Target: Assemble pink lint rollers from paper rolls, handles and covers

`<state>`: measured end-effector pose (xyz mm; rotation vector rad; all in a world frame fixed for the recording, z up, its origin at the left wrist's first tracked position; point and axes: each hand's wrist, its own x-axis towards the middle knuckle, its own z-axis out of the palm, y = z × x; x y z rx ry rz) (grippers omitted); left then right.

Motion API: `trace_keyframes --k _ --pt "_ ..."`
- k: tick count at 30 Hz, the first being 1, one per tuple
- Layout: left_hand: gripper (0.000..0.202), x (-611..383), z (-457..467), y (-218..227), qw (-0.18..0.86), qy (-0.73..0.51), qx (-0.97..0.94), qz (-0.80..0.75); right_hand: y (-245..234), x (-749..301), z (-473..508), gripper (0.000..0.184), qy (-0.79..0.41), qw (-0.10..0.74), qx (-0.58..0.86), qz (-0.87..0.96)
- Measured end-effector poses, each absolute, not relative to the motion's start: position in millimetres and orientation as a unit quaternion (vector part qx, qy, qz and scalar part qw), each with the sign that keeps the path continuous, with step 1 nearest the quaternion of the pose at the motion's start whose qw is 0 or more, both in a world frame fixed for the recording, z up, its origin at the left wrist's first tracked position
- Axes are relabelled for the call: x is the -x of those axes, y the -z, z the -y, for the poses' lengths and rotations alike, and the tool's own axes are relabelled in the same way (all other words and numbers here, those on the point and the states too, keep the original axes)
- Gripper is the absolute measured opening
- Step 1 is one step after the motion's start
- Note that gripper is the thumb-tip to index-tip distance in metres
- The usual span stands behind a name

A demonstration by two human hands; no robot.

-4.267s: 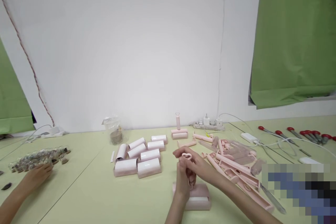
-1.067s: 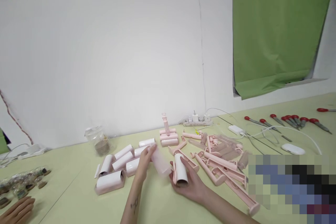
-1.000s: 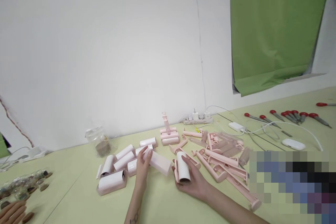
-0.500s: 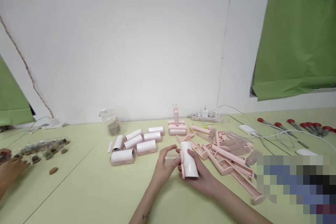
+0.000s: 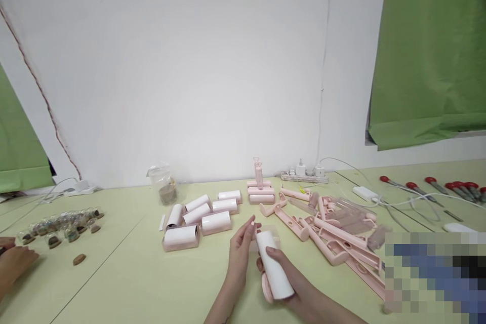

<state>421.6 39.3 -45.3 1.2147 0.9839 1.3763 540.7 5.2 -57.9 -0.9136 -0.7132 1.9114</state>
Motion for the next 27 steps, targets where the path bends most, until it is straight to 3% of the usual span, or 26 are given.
trace_keyframes --k 7,17,21,25,27 --pt "0.051 -424.9 -33.6 44.9 0.492 -0.505 -0.58 -0.407 59.4 -539.2 -1.9 0.035 -0.772 0.38 0.374 0.347" --pt "0.037 -426.1 -27.0 47.7 0.411 -0.491 -0.667 -0.381 56.3 -551.1 -10.9 0.031 -0.767 0.374 0.396 0.339" --pt "0.038 -426.7 -26.4 47.3 0.439 -0.484 -0.657 -0.376 56.7 -551.1 -12.3 0.03 -0.762 0.381 0.403 0.336" --pt "0.044 -422.2 -33.7 43.1 0.437 -0.573 -0.566 -0.401 46.9 -552.3 -18.9 0.042 -0.808 0.409 0.31 0.29" --pt "0.049 -417.8 -37.8 40.9 0.429 -0.644 -0.476 -0.418 41.9 -555.8 -25.4 0.04 -0.824 0.436 0.254 0.258"
